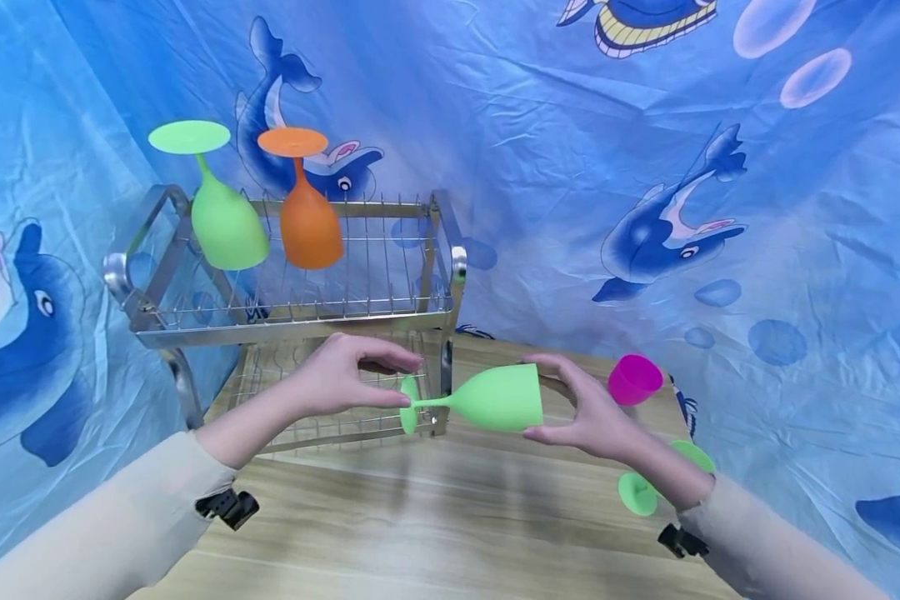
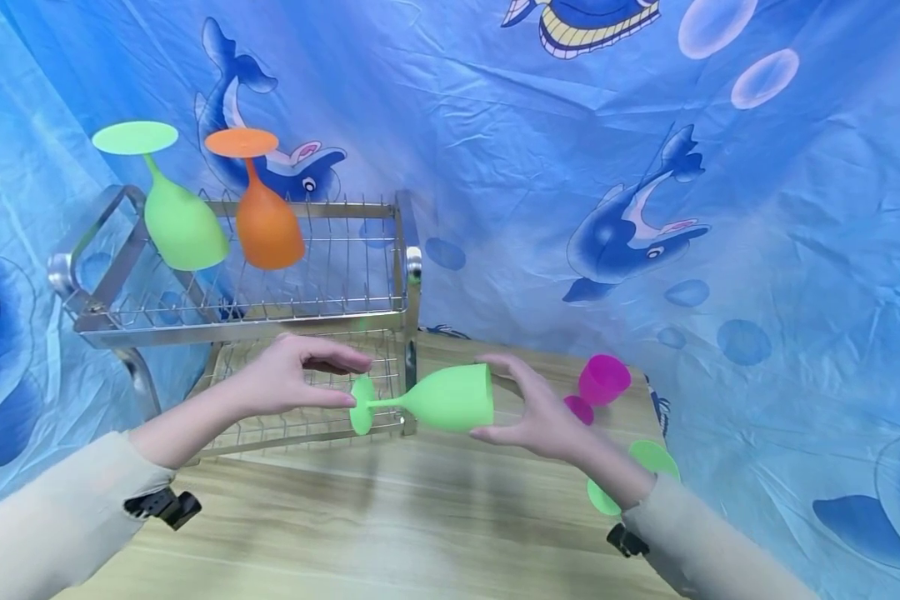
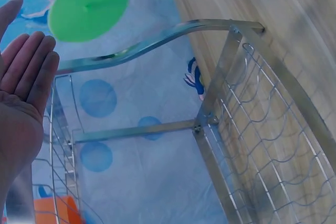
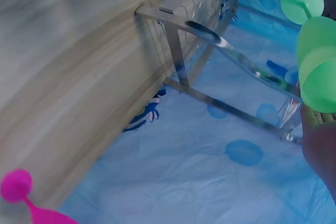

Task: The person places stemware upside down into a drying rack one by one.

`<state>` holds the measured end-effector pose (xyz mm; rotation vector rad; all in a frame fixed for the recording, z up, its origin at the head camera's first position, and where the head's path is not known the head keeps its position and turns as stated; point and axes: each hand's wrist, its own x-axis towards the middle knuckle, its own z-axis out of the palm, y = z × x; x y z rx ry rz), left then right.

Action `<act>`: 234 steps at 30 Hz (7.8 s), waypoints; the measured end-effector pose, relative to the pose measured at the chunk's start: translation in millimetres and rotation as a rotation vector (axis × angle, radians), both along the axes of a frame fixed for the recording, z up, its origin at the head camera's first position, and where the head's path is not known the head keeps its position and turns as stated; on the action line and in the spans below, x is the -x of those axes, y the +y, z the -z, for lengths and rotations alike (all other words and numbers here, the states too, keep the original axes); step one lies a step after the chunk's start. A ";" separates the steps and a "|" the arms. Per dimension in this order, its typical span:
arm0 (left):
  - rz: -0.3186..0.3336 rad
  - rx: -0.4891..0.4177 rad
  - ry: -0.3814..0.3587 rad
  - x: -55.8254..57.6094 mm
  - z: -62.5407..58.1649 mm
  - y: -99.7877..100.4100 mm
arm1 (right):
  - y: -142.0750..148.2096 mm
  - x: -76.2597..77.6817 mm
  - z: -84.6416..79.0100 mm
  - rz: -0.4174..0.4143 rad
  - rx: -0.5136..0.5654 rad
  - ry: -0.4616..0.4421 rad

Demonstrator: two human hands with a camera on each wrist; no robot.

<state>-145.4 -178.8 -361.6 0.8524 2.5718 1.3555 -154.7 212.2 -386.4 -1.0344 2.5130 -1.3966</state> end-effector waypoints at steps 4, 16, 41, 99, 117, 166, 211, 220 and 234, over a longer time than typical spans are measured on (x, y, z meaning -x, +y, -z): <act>-0.015 -0.024 -0.016 -4.8 4.9 -8.6 | 10.6 -7.3 11.5 0.020 0.126 -0.079; -0.064 -0.296 -0.176 -18.1 60.1 -7.2 | 5.9 -26.8 32.4 -0.042 0.490 -0.297; 0.125 -0.899 -0.278 -7.5 62.6 92.0 | -46.5 -48.5 57.9 -0.022 0.741 -0.500; -0.081 -0.896 -0.176 -1.1 22.0 68.1 | -99.5 -57.1 53.0 -0.152 0.849 -0.591; -0.048 -0.772 -0.153 4.9 -13.6 50.4 | -91.9 -47.2 46.9 -0.193 0.820 -0.536; -0.588 0.034 0.242 156.9 -119.1 -4.8 | -151.1 110.2 -6.7 0.179 0.615 0.034; -0.493 0.359 0.053 133.8 -116.5 -8.6 | -154.0 112.8 -6.5 0.231 0.586 0.032; -0.512 0.331 0.071 134.7 -108.4 -14.2 | -156.6 110.7 -6.3 0.227 0.569 0.037; -0.489 0.321 0.045 120.4 -114.5 -21.1 | -156.7 110.9 -7.2 0.227 0.567 0.043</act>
